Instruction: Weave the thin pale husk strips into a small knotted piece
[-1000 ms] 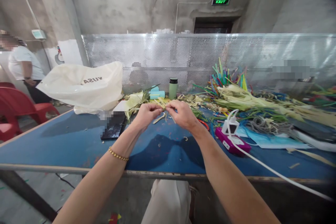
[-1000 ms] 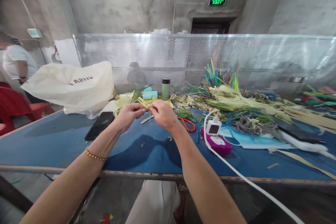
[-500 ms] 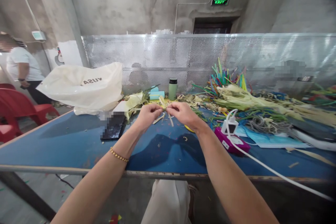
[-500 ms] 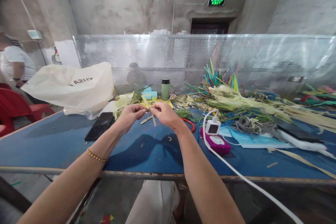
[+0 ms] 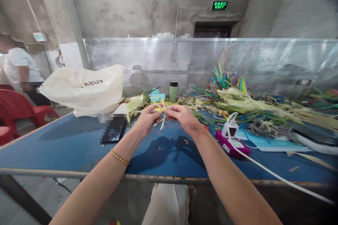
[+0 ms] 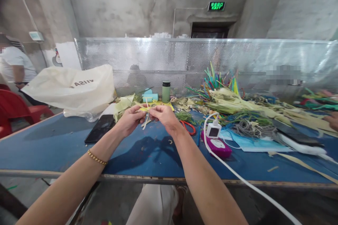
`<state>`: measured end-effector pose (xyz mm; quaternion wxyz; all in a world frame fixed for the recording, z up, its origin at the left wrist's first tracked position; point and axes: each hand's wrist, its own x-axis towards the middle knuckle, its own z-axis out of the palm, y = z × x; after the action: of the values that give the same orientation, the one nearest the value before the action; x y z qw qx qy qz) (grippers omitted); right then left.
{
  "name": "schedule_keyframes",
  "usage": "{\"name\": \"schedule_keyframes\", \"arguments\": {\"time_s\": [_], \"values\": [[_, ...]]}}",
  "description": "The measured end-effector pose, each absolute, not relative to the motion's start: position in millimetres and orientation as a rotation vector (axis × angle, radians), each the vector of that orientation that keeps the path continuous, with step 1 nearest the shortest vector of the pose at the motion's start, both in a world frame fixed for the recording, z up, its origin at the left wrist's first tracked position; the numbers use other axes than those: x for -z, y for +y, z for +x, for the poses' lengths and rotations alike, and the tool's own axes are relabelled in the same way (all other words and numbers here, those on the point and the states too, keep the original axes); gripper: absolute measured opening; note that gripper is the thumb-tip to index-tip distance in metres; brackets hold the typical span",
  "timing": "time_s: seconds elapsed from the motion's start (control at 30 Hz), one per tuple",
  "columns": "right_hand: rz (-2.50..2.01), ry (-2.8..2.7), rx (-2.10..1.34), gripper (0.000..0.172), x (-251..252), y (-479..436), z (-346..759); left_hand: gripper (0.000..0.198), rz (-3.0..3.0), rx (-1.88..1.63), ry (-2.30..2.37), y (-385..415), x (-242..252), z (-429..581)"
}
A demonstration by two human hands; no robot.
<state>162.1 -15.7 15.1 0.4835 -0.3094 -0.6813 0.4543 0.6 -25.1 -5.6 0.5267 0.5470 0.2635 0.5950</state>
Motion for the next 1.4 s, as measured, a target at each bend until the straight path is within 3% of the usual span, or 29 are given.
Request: {"name": "schedule_keyframes", "arguments": {"time_s": [0.17,0.57,0.83,1.1,1.4], "values": [[-0.698,-1.635,-1.108,0.035,-16.7,-18.1,160.4,0.013,1.396,-1.343,0.65,-25.8,7.4,1.9],[-0.743,-1.58,-1.161,0.042,-15.0,-12.3,164.7,0.017,1.558,-1.139,0.647,-36.3,-2.3,-4.4],[-0.836,-1.533,-1.1,0.041,-16.6,-15.4,161.3,0.026,1.515,-1.27,0.694,-30.5,1.7,-3.1],[-0.782,-1.596,-1.271,0.039,-9.0,-16.0,155.1,0.033,1.25,-1.439,0.677,-23.1,8.0,2.8],[-0.839,-1.591,-1.142,0.026,-10.4,-14.7,156.8,0.022,1.579,-1.528,0.884,-22.9,9.1,5.3]]}}
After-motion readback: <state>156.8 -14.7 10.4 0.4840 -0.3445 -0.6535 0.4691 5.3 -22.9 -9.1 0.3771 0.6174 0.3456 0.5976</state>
